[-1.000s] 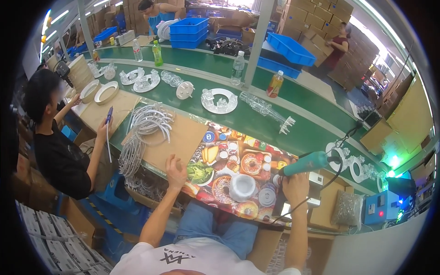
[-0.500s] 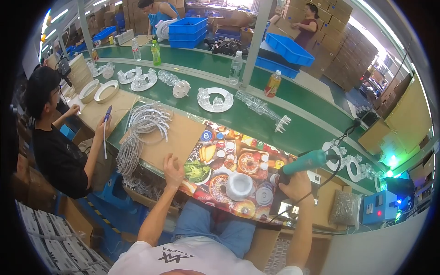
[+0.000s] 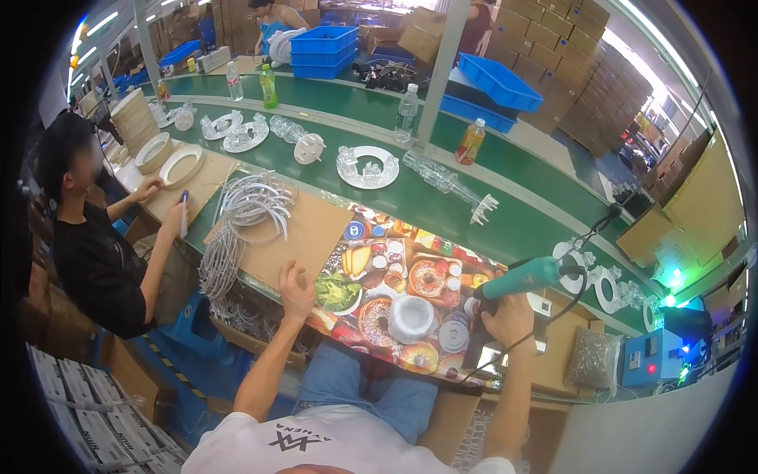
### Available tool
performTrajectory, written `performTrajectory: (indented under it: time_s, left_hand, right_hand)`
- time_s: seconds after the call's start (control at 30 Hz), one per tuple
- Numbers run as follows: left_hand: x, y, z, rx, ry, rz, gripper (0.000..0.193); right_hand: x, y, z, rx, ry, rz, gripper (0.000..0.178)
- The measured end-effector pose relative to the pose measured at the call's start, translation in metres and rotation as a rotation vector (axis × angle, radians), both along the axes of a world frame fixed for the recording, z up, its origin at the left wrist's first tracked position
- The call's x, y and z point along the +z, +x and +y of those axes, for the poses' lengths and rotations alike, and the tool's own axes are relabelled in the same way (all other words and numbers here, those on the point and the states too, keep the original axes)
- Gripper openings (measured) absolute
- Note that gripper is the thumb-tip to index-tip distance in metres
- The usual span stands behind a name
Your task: Assembling plastic electronic components using an electric screwdriver on a factory production line.
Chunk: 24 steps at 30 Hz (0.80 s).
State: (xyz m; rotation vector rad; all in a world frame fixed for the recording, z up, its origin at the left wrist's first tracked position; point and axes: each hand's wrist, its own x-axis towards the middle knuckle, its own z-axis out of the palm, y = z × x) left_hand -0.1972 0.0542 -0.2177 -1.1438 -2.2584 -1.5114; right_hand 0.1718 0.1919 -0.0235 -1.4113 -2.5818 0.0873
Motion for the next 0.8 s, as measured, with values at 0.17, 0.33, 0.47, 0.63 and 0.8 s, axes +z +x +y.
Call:
performTrajectory:
  time_s: [0.17,0.33,0.47,0.63,0.8]
  left_hand:
    - [0.0052,-0.0007,-0.0004,-0.002,0.009,0.011,0.018]
    - [0.0021,-0.0021,0.0003,-0.007,0.001,0.015,0.017]
    - [0.0015,-0.0008,0.0001,-0.010,0.010,0.006,0.017]
    - [0.0025,-0.0006,-0.0007,-0.012,-0.004,0.007,0.017]
    - [0.0033,-0.0009,-0.0009,-0.012,-0.009,0.004,0.018]
  right_hand:
    - [0.0025,0.0000,-0.0012,-0.057,-0.060,0.045,0.072]
    - [0.0016,-0.0010,-0.0008,-0.085,-0.071,0.004,0.071]
    - [0.0000,0.0004,-0.0009,-0.079,-0.062,0.000,0.071]
    - [-0.0051,0.0028,-0.0004,-0.063,-0.013,0.014,0.072]
    - [-0.0057,0.0016,0.0003,-0.077,-0.017,0.030,0.072]
